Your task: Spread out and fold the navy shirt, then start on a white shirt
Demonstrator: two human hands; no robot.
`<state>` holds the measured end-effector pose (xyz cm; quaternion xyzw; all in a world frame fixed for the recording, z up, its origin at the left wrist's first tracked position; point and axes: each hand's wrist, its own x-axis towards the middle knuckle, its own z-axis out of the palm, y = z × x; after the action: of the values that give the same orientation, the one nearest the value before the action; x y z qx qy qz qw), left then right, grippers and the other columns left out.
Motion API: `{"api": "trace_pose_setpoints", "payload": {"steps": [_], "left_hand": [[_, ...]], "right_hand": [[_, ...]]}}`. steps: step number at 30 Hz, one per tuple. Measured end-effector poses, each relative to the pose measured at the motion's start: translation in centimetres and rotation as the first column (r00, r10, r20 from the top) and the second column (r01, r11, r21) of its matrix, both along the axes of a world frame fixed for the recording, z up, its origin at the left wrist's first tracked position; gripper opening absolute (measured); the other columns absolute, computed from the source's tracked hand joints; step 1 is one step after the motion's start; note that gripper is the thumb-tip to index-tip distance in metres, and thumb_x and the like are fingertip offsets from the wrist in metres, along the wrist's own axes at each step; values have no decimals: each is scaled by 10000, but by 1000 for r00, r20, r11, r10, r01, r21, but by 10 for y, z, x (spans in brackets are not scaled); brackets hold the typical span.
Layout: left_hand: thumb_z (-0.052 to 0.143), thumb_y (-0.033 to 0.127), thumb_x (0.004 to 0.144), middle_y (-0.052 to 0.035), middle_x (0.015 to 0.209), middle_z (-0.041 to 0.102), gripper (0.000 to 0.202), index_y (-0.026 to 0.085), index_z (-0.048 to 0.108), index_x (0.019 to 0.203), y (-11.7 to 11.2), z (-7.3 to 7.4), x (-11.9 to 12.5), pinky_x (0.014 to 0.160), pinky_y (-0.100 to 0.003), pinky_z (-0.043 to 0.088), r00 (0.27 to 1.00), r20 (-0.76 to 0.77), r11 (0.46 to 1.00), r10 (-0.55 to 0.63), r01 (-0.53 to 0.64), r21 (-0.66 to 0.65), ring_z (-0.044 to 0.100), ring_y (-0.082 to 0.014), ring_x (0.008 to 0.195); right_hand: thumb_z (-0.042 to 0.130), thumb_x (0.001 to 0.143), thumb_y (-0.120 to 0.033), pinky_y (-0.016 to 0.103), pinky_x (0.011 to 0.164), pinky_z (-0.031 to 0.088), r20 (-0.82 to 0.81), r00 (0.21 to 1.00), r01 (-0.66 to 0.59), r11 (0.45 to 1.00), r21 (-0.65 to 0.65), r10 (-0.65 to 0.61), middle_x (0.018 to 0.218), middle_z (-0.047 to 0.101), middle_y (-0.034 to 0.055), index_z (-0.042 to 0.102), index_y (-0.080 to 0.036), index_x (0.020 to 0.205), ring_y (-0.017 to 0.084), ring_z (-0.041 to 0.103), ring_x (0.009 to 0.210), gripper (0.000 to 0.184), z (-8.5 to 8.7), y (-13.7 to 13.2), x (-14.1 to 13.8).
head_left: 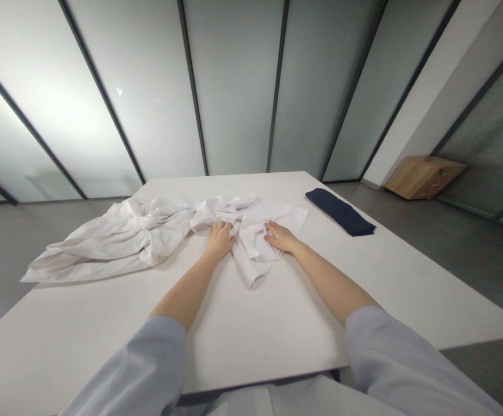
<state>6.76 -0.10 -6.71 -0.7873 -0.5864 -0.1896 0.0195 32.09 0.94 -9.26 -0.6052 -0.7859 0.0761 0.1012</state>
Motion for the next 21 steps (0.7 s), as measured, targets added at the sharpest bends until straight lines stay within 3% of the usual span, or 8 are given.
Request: {"api": "trace_pose_setpoints", "payload": {"steps": [2, 5, 8, 11, 16, 19, 21], "left_hand": [[545, 271, 862, -95, 1168, 608, 296, 211, 594, 1148, -2, 2, 3, 951, -351, 413, 995, 3, 995, -97, 97, -7, 554, -243, 1107], [465, 402, 917, -79, 1168, 639, 324, 213, 624, 1129, -5, 0, 7, 989, -357, 392, 978, -15, 976, -206, 205, -71, 569, -231, 1113], [329, 495, 958, -72, 1339, 569, 449, 231, 608, 1191, -4, -4, 7, 1081, -440, 295, 980, -45, 974, -195, 188, -126, 492, -243, 1247], [295, 553, 950, -92, 1451, 461, 534, 223, 545, 1288, -2, -6, 4, 1116, -497, 223, 991, -49, 978, -123, 113, -177, 388, -255, 1346], [484, 584, 856, -129, 1459, 442, 628, 195, 495, 1350, 3, -8, -2, 1100, -489, 264, 995, -48, 978, -92, 81, -190, 373, -302, 1355], [527, 514, 844, -124, 1422, 489, 591, 191, 517, 1339, 8, -11, -5, 1090, -437, 302, 989, 0, 976, -146, 144, -166, 423, -297, 1320], [539, 449, 841, -125, 1398, 515, 564, 180, 524, 1337, 10, -14, -7, 1088, -418, 314, 978, 55, 964, -201, 207, -167, 451, -292, 1299]], "right_hand": [[422, 922, -460, 370, 1124, 233, 36, 996, 83, 996, -17, -82, 1554, 250, 150, 273, -138, 1491, 250, 241, 1425, 670, 2, 1, 0], [397, 924, -492, 378, 1119, 228, 69, 973, 222, 975, -24, -220, 1541, 269, 178, 250, -104, 1491, 263, 240, 1423, 702, 8, 0, 1], [394, 920, -499, 399, 1091, 265, 85, 940, 331, 944, 6, -330, 1495, 361, 179, 329, -117, 1455, 273, 316, 1385, 661, 16, -4, 4], [375, 919, -529, 428, 995, 351, 126, 919, 371, 928, 42, -373, 1337, 534, 200, 521, -125, 1308, 306, 486, 1236, 580, 25, -10, 3], [382, 935, -478, 335, 825, 401, 126, 967, 210, 972, 101, -222, 1041, 682, 172, 692, -142, 951, 266, 619, 970, 458, 36, -16, -7], [360, 951, -392, 270, 706, 394, -37, 999, 34, 998, 59, -32, 875, 707, 108, 693, -157, 828, 201, 628, 790, 426, 35, -18, -16], [359, 937, -302, 246, 681, 391, -162, 980, -107, 993, 52, 114, 828, 706, 74, 689, -159, 797, 177, 613, 753, 385, 32, -18, -21]]}}
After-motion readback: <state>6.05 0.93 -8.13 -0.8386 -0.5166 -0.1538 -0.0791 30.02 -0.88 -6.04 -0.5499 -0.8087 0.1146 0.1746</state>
